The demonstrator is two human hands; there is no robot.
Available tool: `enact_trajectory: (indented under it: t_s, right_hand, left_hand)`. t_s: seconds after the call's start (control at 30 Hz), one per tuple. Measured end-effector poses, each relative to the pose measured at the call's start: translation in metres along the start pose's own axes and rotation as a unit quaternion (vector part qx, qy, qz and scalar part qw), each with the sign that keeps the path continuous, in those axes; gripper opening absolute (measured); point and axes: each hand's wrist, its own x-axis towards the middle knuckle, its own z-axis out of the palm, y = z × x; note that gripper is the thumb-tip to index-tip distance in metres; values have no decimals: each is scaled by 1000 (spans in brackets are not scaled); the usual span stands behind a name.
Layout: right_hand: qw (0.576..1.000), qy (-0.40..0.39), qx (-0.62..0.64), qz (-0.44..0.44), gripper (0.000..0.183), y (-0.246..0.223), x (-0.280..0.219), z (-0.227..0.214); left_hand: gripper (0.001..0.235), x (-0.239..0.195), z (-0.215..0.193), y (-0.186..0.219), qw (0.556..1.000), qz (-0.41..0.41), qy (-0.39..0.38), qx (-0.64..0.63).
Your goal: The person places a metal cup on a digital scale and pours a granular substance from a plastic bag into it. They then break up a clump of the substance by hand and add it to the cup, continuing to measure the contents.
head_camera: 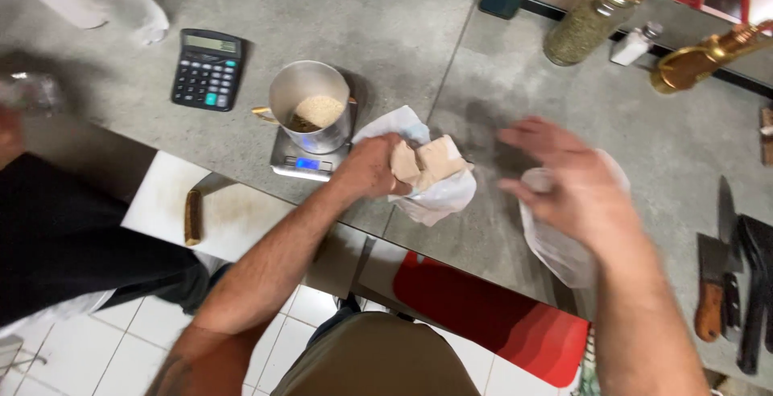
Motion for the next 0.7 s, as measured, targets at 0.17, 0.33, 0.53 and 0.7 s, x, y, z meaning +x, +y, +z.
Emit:
enact_trajectory:
  t_s: [0.17,0.33,0.53,0.7]
  right_hand:
    - [976,71,-90,186,67,33,-77,-42]
    - [961,107,-145,211,81,69,-115,-15]
    - [919,110,-48,377,39,83,-122,6]
    - [900,153,94,398,19,80,-124,13]
  left_hand:
    - [73,15,-21,54,998,16,-37,44]
    - [74,26,7,102,994,56,-55,74]
    - [81,10,80,170,987,119,-96,-40]
    - [72,20,122,187,985,40,-108,-127]
